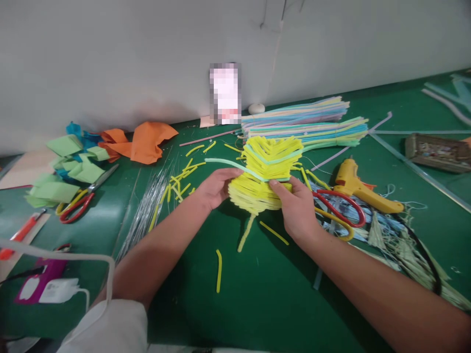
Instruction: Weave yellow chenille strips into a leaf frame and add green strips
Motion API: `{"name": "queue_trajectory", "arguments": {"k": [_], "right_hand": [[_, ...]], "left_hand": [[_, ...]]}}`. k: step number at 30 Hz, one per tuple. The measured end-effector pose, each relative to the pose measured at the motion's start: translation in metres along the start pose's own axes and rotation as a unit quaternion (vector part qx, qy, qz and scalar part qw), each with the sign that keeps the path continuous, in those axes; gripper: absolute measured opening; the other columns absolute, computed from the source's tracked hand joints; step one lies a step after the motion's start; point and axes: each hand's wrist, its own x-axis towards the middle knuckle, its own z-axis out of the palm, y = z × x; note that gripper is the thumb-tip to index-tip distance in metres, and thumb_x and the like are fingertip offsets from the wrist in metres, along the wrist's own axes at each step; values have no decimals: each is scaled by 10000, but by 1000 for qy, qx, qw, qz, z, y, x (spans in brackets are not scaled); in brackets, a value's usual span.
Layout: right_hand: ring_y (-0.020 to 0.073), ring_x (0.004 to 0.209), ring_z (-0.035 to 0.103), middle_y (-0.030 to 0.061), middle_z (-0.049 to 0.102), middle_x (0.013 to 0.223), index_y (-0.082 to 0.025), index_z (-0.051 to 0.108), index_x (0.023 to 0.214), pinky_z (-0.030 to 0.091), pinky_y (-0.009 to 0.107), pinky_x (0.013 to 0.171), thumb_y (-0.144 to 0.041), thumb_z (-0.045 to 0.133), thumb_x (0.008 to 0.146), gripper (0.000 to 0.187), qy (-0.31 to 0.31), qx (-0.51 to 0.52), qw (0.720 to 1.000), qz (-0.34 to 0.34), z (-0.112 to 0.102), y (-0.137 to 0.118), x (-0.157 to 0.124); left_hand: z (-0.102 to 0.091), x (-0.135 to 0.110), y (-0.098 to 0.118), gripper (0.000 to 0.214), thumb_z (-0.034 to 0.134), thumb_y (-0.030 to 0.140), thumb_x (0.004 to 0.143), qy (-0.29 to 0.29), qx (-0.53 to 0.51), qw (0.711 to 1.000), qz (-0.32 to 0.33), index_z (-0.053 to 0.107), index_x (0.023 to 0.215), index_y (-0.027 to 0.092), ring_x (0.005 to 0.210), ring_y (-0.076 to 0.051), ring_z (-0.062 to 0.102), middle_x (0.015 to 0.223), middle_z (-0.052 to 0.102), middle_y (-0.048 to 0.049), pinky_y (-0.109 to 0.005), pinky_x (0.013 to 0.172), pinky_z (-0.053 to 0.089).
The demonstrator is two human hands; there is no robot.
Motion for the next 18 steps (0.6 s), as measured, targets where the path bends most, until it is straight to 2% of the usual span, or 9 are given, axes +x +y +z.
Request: {"name": "queue_trajectory", "arguments": {"k": [7, 10, 18], "right_hand": [[263, 880, 721, 47, 769, 1005, -230, 726, 981, 585, 421, 777, -445, 778, 711, 349, -1, 3, 1000, 15, 0, -1, -1], [259, 870, 720, 49, 770, 992, -227, 726, 987, 588, 410, 760, -436, 779, 707, 354, 5, 3, 1000, 12, 0, -1, -1], [265, 879, 724, 47, 769, 1017, -231, 729, 993, 588, 426, 783, -420, 770, 727, 329, 1, -5, 1000, 7, 0, -1, -2]], "left_hand": [[-2, -5, 9, 254, 865, 271, 523, -10, 45, 998, 49, 742, 693, 127, 704, -236, 704, 754, 752, -107, -382, 734, 553], [-1, -7, 12, 256, 878, 269, 512, -12, 59, 997, 42, 749, 683, 129, 711, -226, 703, 770, 757, -109, -388, 756, 559], [0, -8, 15, 285, 913, 201, 425, 73, 67, 993, 70, 723, 628, 141, 678, -197, 683, 666, 719, -55, -391, 793, 551]]}}
